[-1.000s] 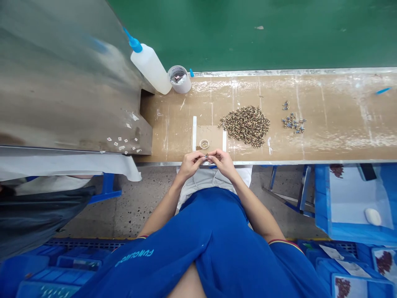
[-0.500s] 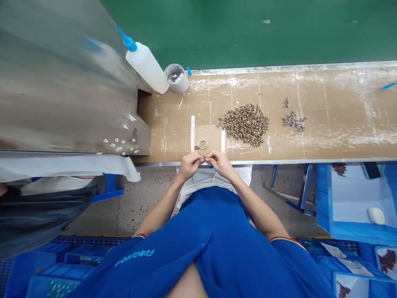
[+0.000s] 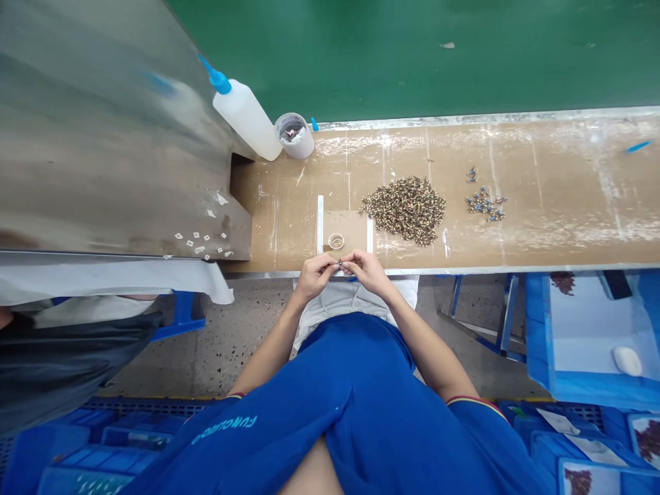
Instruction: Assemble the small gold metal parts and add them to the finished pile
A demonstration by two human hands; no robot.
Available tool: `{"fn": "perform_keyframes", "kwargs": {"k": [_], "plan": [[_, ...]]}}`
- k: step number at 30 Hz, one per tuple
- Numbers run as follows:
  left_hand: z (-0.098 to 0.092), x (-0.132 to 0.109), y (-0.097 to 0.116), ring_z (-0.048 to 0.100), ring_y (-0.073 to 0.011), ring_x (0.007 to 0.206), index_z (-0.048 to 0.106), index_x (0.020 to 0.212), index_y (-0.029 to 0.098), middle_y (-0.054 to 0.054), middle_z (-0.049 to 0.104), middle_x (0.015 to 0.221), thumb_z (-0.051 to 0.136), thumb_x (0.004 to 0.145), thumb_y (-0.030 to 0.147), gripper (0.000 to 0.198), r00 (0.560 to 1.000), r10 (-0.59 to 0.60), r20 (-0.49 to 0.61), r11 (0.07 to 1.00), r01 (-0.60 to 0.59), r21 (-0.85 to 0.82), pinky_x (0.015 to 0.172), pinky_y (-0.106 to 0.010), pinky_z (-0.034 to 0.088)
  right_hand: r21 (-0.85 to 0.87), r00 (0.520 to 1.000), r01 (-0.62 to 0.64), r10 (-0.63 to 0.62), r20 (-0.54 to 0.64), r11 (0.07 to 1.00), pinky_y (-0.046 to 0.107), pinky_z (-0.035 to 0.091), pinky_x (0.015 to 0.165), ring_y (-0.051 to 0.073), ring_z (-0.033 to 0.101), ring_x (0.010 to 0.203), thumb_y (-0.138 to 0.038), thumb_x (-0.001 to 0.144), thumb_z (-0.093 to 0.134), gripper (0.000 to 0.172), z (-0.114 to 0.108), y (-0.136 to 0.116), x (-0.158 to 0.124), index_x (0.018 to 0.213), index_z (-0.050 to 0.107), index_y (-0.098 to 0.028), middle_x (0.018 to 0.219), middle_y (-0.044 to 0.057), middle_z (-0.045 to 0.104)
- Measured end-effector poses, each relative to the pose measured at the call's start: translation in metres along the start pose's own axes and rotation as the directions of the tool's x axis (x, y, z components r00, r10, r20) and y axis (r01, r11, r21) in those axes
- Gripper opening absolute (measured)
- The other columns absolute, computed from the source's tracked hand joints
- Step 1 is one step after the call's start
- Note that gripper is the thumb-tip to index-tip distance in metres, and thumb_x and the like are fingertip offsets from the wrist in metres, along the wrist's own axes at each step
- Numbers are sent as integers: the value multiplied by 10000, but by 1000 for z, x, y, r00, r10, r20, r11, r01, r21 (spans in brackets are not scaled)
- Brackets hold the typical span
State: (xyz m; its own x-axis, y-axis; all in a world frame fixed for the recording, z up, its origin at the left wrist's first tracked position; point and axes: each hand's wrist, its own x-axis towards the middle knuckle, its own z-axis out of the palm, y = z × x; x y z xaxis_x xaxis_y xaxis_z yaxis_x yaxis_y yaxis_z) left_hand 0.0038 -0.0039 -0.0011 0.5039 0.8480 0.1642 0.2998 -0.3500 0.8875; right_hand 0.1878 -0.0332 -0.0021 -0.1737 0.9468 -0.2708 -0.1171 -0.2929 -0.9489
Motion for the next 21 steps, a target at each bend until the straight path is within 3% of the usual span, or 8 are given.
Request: {"fn": "perform_keyframes", "kwargs": {"k": [6, 15, 21], "plan": [[-2, 1, 0, 542, -128, 622, 649, 742, 152, -27, 626, 685, 547, 980, 339, 319, 999, -23, 29, 1000, 24, -20, 604, -233, 411, -24, 1000, -2, 1, -3, 1000, 301, 556, 655, 158, 652, 666, -513, 784, 738, 324, 1, 2, 1, 819, 646, -204, 732, 18, 700], [-4, 0, -2, 515, -128, 602, 603, 697, 164, -14, 593, 653, 538, 954, 273, 287, 996, -38, 86, 999, 35, 31, 603, -241, 402, -206, 999, 35, -40, -21, 978, 302, 534, 670, 179, 682, 693, -357, 874, 630, 159, 6, 6, -4, 820, 637, -207, 747, 27, 726], [-4, -1, -1, 499, -127, 593, 579, 673, 168, -4, 560, 633, 544, 926, 254, 270, 997, -43, 64, 999, 42, 14, 595, -244, 381, -272, 997, 60, -69, -22, 960, 294, 505, 664, 175, 669, 686, -279, 884, 579, 106, 8, 5, -5, 812, 620, -214, 729, 11, 707]]}}
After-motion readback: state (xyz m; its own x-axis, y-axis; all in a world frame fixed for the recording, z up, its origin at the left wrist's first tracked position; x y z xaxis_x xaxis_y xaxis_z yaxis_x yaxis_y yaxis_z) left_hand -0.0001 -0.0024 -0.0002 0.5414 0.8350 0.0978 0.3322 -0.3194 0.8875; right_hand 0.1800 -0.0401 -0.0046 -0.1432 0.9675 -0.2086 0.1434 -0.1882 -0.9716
